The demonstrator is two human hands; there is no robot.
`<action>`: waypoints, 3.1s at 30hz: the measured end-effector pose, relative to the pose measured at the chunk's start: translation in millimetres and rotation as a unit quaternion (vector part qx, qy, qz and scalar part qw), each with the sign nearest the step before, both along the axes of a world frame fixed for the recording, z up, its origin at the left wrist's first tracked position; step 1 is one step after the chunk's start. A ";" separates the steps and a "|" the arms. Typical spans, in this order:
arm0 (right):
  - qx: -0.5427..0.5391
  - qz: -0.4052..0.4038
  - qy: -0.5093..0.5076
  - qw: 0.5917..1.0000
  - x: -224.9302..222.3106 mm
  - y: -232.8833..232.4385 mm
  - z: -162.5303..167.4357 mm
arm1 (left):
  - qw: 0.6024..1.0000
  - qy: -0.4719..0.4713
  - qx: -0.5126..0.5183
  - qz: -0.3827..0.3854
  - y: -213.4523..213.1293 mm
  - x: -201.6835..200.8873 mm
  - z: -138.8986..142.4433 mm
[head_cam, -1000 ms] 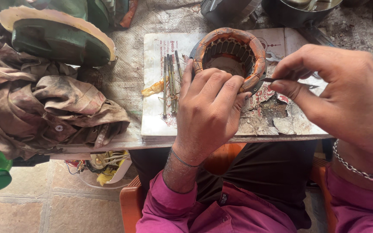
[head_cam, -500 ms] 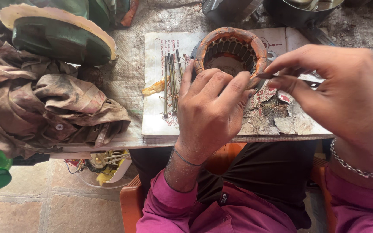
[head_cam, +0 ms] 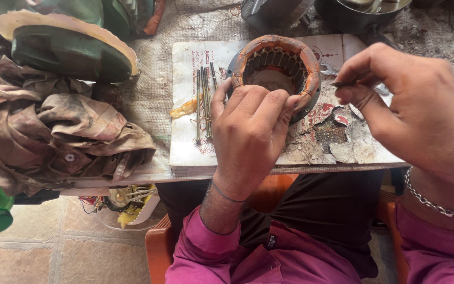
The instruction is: The person works on the copper winding of an electric motor stator, pressing and tucking wire ends into the slots around the rim. They rotate the stator to reach different sections and use a small flat blade to trim and seat the wire ends, working around the part one section at a time.
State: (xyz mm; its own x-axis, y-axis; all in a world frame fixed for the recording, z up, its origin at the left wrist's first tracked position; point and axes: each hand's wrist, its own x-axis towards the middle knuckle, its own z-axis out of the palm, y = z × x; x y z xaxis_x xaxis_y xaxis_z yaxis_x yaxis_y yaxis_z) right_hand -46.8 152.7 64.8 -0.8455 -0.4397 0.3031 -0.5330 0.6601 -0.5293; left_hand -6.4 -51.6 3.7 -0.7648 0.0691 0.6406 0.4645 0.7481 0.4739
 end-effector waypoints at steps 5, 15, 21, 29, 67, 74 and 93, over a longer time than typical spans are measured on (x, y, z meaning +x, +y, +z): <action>0.013 -0.009 -0.056 0.998 2.9 -3.3 -4.8 | 0.998 -0.017 -0.010 -0.068 -15.1 1.9 7.7; 0.049 -0.024 -0.106 0.993 2.1 -8.3 -5.5 | 0.995 0.026 -0.065 -0.071 -18.8 2.4 8.1; 0.056 0.008 -0.063 0.996 1.6 -5.4 -7.2 | 0.993 0.055 -0.080 -0.063 -16.3 1.4 4.7; 0.020 0.072 -0.025 0.997 0.3 -12.2 -8.4 | 0.999 0.024 -0.027 -0.033 -1.6 3.4 4.4; 0.071 -0.001 0.247 0.966 14.7 -48.3 -26.3 | 0.990 -0.053 0.067 -0.116 -18.2 2.9 2.6; 0.089 0.023 0.254 0.963 14.0 -45.5 -16.5 | 0.987 -0.065 0.080 -0.127 -21.5 4.6 5.3; 0.034 0.033 0.205 0.978 8.7 -41.5 -10.7 | 0.993 -0.021 0.088 -0.082 -11.8 -1.8 3.6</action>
State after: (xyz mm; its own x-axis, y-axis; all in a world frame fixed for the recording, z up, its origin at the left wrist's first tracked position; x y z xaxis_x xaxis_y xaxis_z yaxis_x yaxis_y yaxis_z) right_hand -38.1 111.1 54.0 -0.6285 -0.5195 0.5789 -0.7333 0.6439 -0.2184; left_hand -8.2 -63.4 7.3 -0.7783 0.0834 0.6223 0.5502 0.5679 0.6121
